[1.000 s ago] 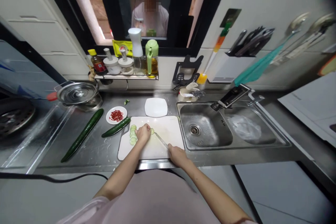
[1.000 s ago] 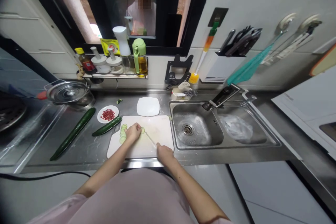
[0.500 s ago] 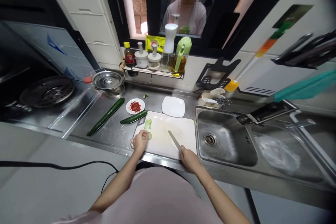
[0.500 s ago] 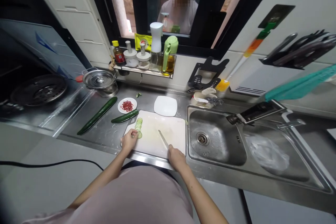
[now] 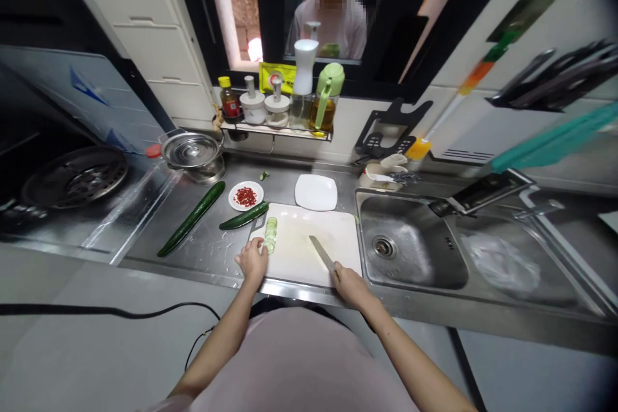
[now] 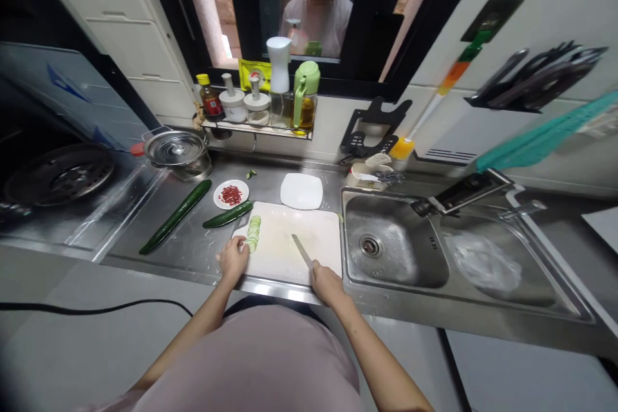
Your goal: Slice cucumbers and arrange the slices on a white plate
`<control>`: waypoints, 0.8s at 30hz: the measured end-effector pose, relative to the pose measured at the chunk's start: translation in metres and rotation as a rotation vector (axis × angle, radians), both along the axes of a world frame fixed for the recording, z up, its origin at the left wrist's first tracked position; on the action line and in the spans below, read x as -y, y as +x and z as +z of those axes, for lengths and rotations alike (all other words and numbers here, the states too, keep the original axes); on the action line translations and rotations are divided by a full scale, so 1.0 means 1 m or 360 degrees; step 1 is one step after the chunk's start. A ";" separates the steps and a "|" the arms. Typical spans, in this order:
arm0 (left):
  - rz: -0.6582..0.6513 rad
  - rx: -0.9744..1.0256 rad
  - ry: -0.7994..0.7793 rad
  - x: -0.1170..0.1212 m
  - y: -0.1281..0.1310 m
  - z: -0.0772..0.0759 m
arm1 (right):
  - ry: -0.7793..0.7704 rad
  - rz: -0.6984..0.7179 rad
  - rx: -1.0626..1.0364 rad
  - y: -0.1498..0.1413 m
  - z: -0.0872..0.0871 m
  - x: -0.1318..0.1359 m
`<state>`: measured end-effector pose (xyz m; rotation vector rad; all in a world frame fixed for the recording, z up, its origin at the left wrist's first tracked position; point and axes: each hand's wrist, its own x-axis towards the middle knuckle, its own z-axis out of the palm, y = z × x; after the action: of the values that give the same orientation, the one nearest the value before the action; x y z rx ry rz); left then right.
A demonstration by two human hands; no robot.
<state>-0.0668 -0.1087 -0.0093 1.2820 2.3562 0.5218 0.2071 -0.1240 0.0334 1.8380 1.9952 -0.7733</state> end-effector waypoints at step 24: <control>-0.0320 0.0169 0.0350 -0.003 0.058 0.016 | 0.0487 -0.0966 -0.0258 0.068 -0.054 -0.045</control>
<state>-0.0089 -0.1055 0.0067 1.5281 2.0996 0.7795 0.2751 -0.0791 -0.0207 2.7020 1.7180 -0.8232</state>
